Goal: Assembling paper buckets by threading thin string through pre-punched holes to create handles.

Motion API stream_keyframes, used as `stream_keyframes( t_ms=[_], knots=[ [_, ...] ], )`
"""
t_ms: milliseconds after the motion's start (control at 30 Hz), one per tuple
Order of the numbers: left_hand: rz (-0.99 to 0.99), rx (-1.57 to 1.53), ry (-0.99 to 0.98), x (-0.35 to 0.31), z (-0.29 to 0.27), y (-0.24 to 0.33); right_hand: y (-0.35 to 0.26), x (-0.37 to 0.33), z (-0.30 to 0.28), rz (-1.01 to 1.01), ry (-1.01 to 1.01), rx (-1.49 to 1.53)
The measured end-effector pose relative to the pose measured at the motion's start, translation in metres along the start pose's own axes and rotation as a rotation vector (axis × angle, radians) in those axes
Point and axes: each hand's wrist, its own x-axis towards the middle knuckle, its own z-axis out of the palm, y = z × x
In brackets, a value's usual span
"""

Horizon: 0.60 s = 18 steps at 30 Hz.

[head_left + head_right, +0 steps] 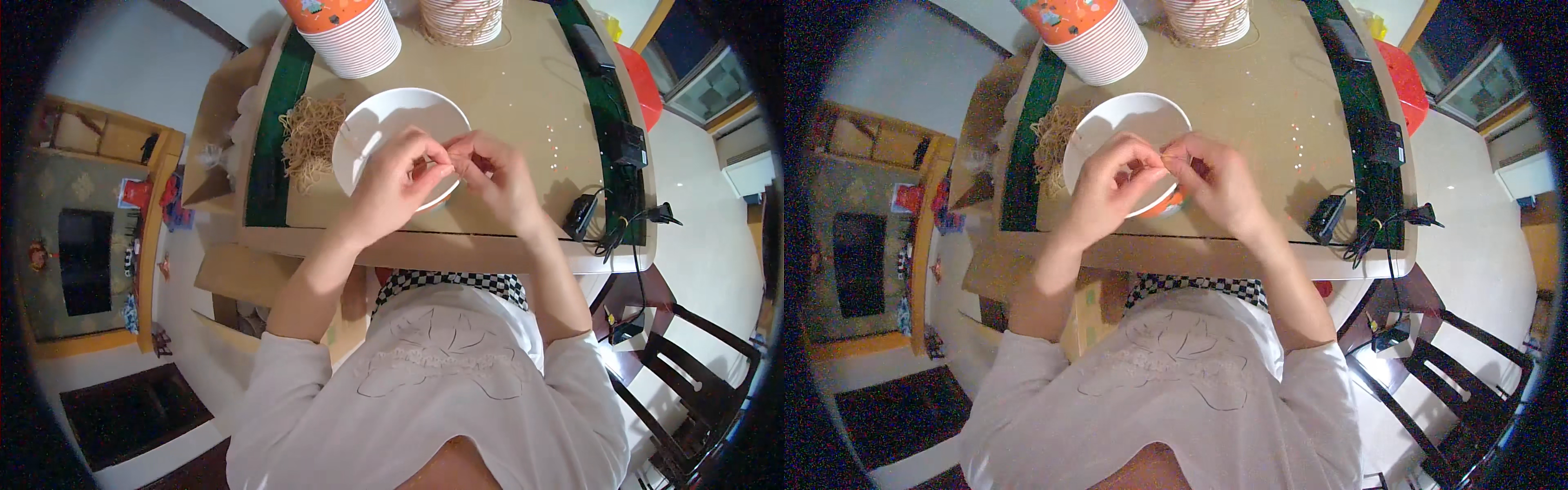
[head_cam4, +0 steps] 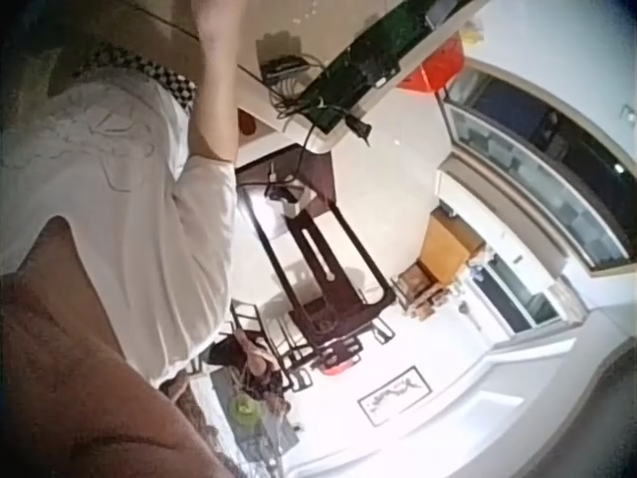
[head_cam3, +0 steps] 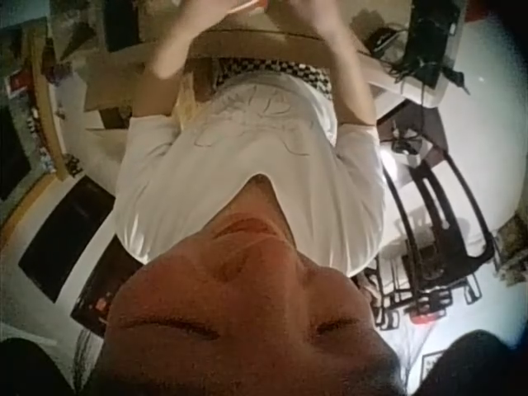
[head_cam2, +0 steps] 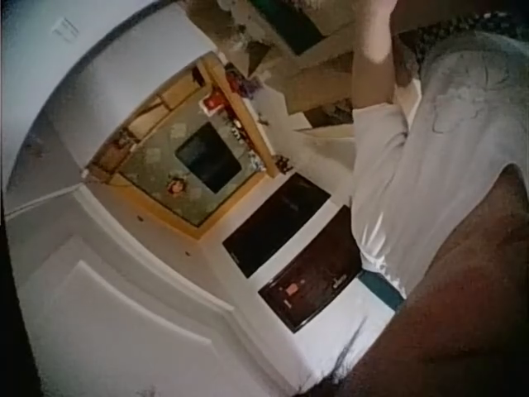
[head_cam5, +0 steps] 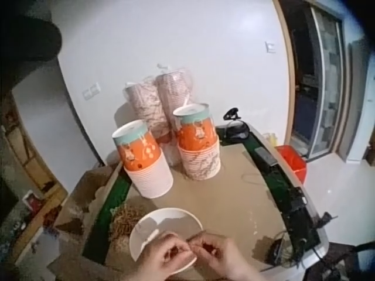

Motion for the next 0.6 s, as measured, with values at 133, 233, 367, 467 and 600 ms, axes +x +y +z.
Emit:
stream_keyframes(
  t_ms=[133,233,367,467,600],
  knots=[
    [-0.641,-0.516,-0.167,0.006,-0.008,0.000,0.001,-0.011,0.018,-0.008,0.194,0.078],
    [-0.789,-0.638,-0.178,0.008,-0.013,-0.006,-0.006,-0.018,0.036,-0.051,0.363,0.083],
    [-0.829,-0.722,-0.113,0.010,-0.010,-0.005,0.003,-0.023,0.046,-0.204,0.464,-0.021],
    [-0.876,-0.802,-0.155,0.012,-0.009,-0.007,-0.003,-0.023,0.049,-0.276,0.528,-0.133],
    [-0.883,-0.852,-0.119,0.012,-0.011,-0.007,0.001,-0.024,0.049,-0.295,0.515,-0.228]
  ],
)
